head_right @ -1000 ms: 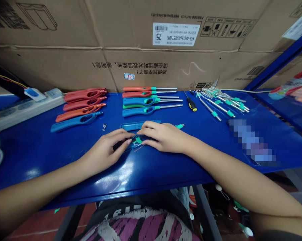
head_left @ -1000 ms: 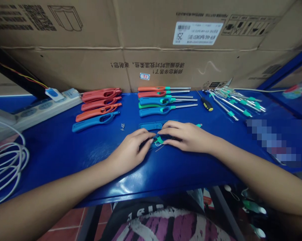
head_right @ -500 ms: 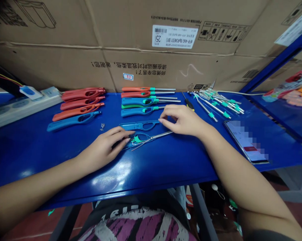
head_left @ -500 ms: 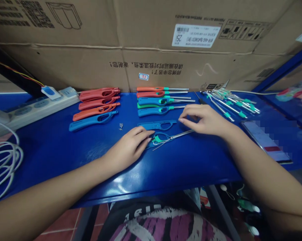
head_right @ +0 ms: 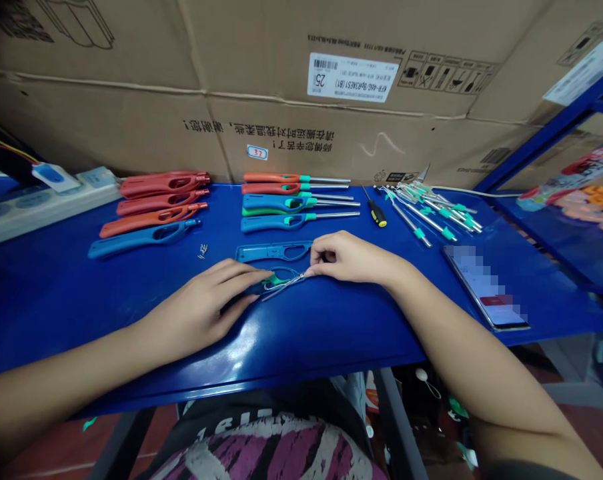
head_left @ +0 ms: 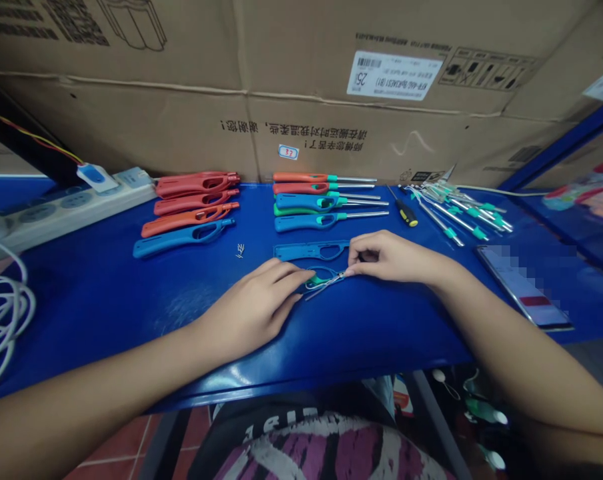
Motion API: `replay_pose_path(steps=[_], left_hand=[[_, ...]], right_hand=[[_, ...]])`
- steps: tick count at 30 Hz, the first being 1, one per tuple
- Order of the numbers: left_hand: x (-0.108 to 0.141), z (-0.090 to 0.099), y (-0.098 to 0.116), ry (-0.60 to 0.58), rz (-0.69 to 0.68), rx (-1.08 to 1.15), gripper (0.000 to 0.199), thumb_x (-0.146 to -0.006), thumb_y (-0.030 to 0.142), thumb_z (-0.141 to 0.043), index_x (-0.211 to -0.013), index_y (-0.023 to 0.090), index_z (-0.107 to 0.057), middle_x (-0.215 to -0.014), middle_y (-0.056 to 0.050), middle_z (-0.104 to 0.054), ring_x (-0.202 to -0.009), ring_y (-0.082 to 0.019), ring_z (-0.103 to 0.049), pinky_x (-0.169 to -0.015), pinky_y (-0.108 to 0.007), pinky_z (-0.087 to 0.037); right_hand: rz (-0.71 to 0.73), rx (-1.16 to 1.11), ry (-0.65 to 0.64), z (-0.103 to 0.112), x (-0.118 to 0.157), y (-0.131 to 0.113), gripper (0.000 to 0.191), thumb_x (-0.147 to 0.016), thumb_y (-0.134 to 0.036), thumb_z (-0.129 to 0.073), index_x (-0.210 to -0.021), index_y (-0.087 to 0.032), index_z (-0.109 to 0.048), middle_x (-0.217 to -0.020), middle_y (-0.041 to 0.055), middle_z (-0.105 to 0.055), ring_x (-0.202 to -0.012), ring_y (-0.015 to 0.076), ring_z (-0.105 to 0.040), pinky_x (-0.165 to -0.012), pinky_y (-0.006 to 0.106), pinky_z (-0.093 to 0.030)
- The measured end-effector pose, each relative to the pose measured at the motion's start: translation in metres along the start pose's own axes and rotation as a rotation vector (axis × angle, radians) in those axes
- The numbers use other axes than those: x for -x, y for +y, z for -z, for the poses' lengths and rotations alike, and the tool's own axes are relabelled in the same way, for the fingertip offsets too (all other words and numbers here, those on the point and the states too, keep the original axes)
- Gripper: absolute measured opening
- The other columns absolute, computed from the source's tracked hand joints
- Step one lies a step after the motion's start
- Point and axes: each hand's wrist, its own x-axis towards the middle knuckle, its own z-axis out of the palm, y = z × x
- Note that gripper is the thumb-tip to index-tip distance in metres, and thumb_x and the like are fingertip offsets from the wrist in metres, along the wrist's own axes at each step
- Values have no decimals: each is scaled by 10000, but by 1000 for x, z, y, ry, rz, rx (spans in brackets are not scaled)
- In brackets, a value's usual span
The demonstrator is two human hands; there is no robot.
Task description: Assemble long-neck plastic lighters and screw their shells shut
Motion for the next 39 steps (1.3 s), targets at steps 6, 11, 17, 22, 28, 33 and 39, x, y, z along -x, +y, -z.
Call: replay_pose_path(steps=[6,11,17,22,28,33,39], left_hand=[[-1,1,-2,-13,-53,-46,342,-1010,133,-463,-1307,198,-618,-1232,-105,-669,-1123,-257,-583,-957,-434,-542],[0,2,-3,-24,-72,-142,341,-1003,144,-472,-1262,200,-686,-1273,-112,-679,-1124,-275,-594,-937,-443,-567],[1,2,-4,-34,-125,-254,370,-990,132,-471,-1264,203,-710,-1283,-119,-685,-1096,-282,-612,-906,-454,-596],[1,4,-4,-33,-140,-269,368,-970,113,-495,-1255,181,-719,-1279,-119,-699,-1074,-290,-627,-888,-459,-611],[1,4,-4,-16,-156,-260,371,-976,112,-475,-1250,162,-720,-1270,-135,-709,-1040,-281,-646,-862,-455,-620],[1,2,-5,24,-171,-258,326,-978,134,-503,-1194,158,-747,-1246,-132,-722,-1019,-275,-652,-857,-440,-622],[2,2,-5,32,-159,-266,305,-971,139,-524,-1170,168,-754,-1218,-110,-728,-1012,-275,-648,-859,-443,-621]], right_hand=[[100,9,46,-3,1,-5,141,-898,-294,-695,-903,-153,-683,-830,20,-630,-641,100,-476,-594,233,-393],[219,-37,-23,-8,2,-11,151,-914,-154,-618,-1046,-172,-689,-1014,42,-621,-686,86,-491,-634,223,-421],[231,-6,-18,-12,2,-11,168,-912,-198,-651,-1077,-180,-679,-1029,36,-603,-684,80,-488,-653,229,-421],[228,-17,-22,-13,2,-12,102,-926,-252,-654,-988,-177,-685,-1004,28,-587,-679,76,-480,-656,231,-419],[225,8,14,-15,0,-12,98,-930,-177,-604,-1008,-184,-664,-1009,36,-618,-768,107,-529,-693,241,-424],[234,24,13,-16,0,-12,86,-945,-227,-602,-966,-182,-673,-997,39,-614,-779,114,-546,-708,249,-434],[217,58,42,-19,-2,-12,70,-944,-214,-604,-955,-183,-666,-993,46,-627,-868,140,-590,-747,259,-452]])
